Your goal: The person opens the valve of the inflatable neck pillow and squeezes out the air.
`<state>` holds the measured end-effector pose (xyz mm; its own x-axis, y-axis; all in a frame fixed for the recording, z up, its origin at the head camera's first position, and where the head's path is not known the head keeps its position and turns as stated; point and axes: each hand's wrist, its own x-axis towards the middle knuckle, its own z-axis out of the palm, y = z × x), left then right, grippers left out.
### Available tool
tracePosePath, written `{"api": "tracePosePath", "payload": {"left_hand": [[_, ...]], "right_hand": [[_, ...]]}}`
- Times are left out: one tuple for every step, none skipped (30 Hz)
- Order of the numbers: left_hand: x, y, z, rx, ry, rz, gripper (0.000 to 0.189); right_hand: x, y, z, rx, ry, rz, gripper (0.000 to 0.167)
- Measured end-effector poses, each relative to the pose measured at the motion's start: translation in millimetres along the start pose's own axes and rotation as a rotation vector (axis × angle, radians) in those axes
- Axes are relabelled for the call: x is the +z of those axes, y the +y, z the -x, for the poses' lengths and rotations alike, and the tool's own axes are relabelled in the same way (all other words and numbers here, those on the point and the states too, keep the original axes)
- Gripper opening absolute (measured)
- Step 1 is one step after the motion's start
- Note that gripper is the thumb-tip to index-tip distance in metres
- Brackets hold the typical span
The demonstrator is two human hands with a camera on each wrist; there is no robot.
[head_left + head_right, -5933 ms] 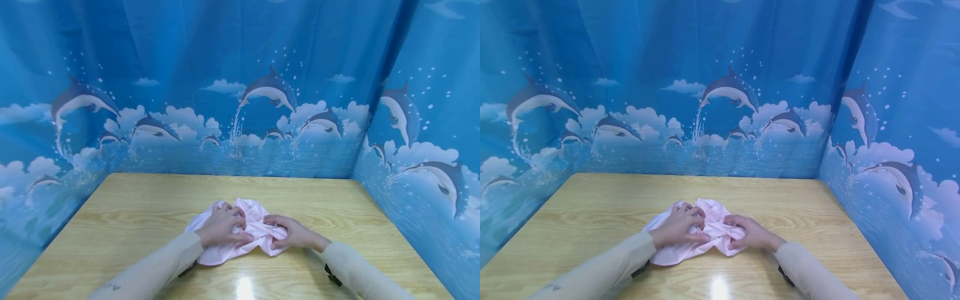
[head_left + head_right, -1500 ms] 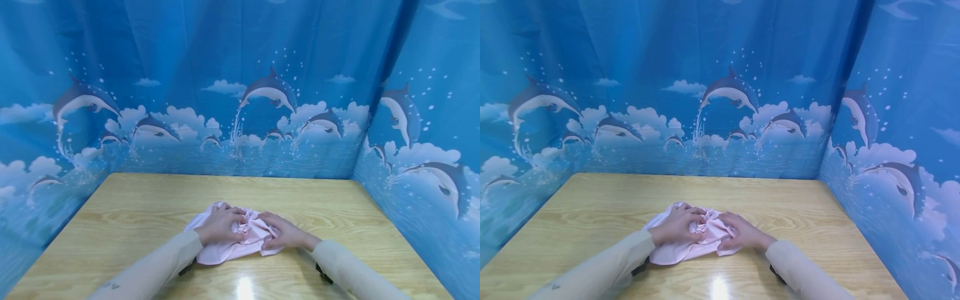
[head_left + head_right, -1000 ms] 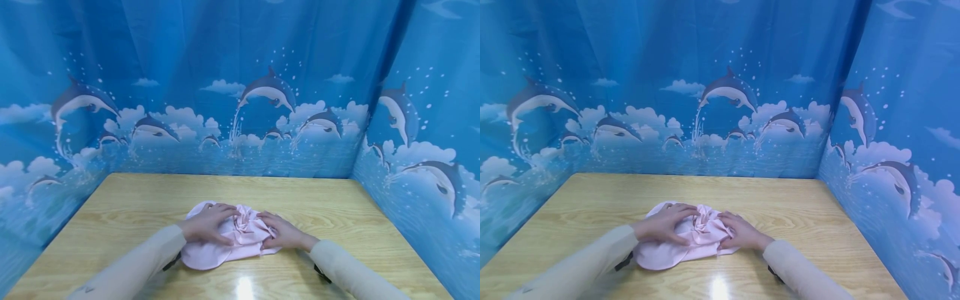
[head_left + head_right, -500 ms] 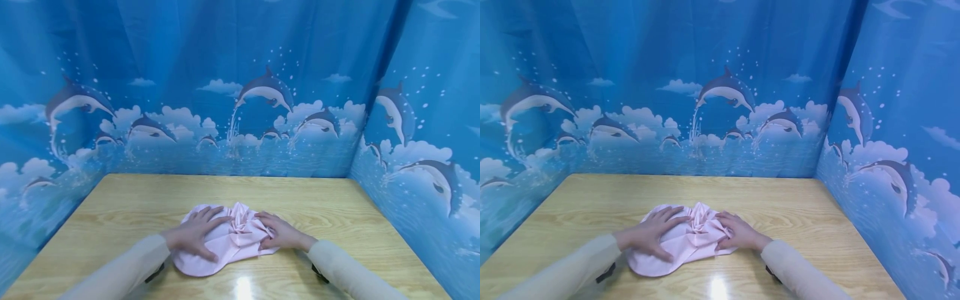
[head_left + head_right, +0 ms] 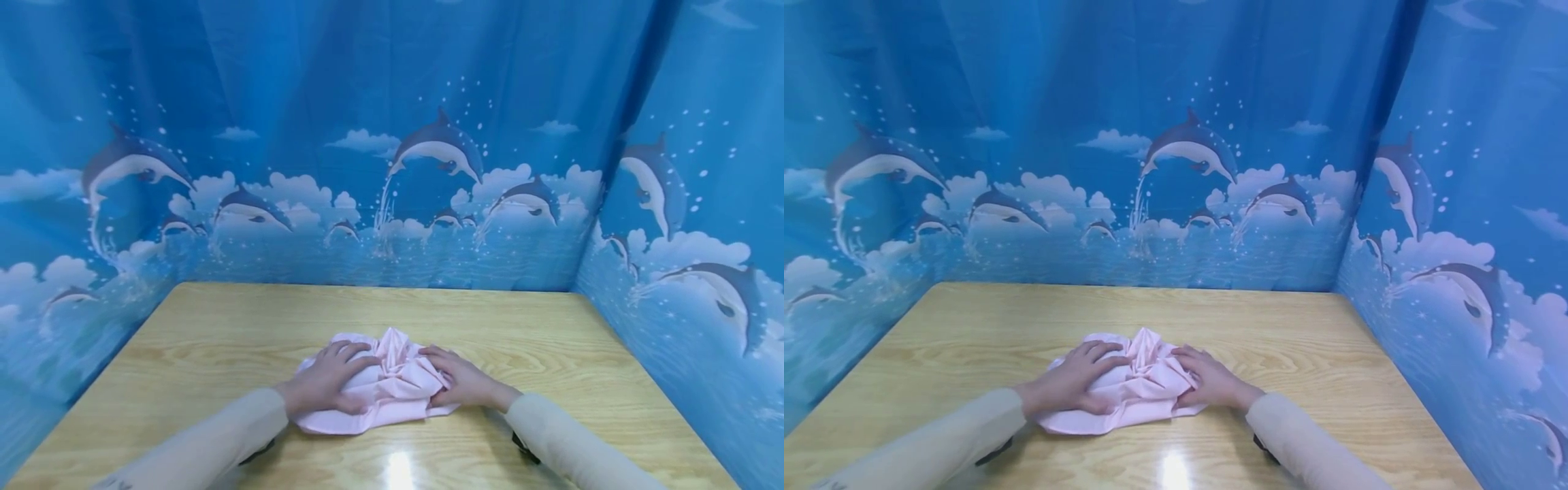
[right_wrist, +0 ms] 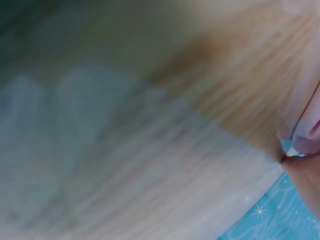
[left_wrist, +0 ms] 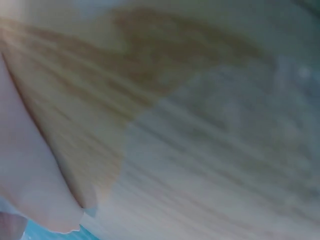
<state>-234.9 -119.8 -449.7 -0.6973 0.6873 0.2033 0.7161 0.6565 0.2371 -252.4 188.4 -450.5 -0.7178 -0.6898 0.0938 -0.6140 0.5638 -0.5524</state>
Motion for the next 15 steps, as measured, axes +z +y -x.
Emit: {"api": "tracePosePath", "payload": {"left_hand": [[0.4,0.5,-0.3,-0.010,-0.003,0.004,0.077],[0.9,1.0,-0.4,-0.021,-0.007,0.006,0.076],[1.4,1.5,-0.5,-0.030,-0.008,0.001,0.074],[2.1,1.8,-0.5,-0.038,-0.010,-0.007,0.073],[2.8,2.1,-0.5,-0.044,-0.009,-0.015,0.071],[3.2,2.5,-0.6,-0.049,-0.007,-0.022,0.070],[3.6,3.0,-0.6,-0.052,-0.002,-0.028,0.069],[4.1,3.3,-0.6,-0.051,0.005,-0.037,0.068],[4.5,3.8,-0.6,-0.049,0.013,-0.045,0.068],[5.0,4.1,-0.7,-0.047,0.019,-0.053,0.067],[5.0,4.7,-0.8,-0.045,0.025,-0.061,0.067],[5.0,5.3,-1.0,-0.044,0.030,-0.070,0.067],[5.0,5.9,-1.2,-0.042,0.034,-0.078,0.067],[5.1,6.5,-1.6,-0.040,0.034,-0.091,0.066],[5.0,7.0,-1.9,-0.041,0.031,-0.102,0.066]], "right_hand": [[-0.1,-0.2,0.2,0.003,0.000,-0.002,0.074],[0.0,-0.2,0.4,0.004,0.000,-0.004,0.075],[0.1,-0.2,0.5,0.006,0.001,-0.004,0.075],[0.4,-0.1,0.5,0.006,0.003,-0.007,0.075],[0.6,0.0,0.4,0.005,0.004,-0.008,0.075],[0.8,0.0,0.4,-0.001,0.008,-0.005,0.075],[1.0,0.1,0.3,-0.001,0.009,-0.006,0.075],[1.4,0.3,0.2,-0.006,0.012,-0.004,0.074],[1.6,0.3,0.2,-0.008,0.013,-0.005,0.074],[1.7,0.3,0.2,-0.010,0.016,-0.004,0.073],[1.7,0.2,0.2,-0.010,0.020,0.000,0.073],[1.7,0.1,0.3,-0.009,0.023,0.003,0.073],[1.6,-0.1,0.4,-0.003,0.024,0.002,0.072],[1.5,-0.4,0.3,-0.001,0.026,0.005,0.072],[1.4,-0.5,0.1,0.006,0.027,0.005,0.073]]}}
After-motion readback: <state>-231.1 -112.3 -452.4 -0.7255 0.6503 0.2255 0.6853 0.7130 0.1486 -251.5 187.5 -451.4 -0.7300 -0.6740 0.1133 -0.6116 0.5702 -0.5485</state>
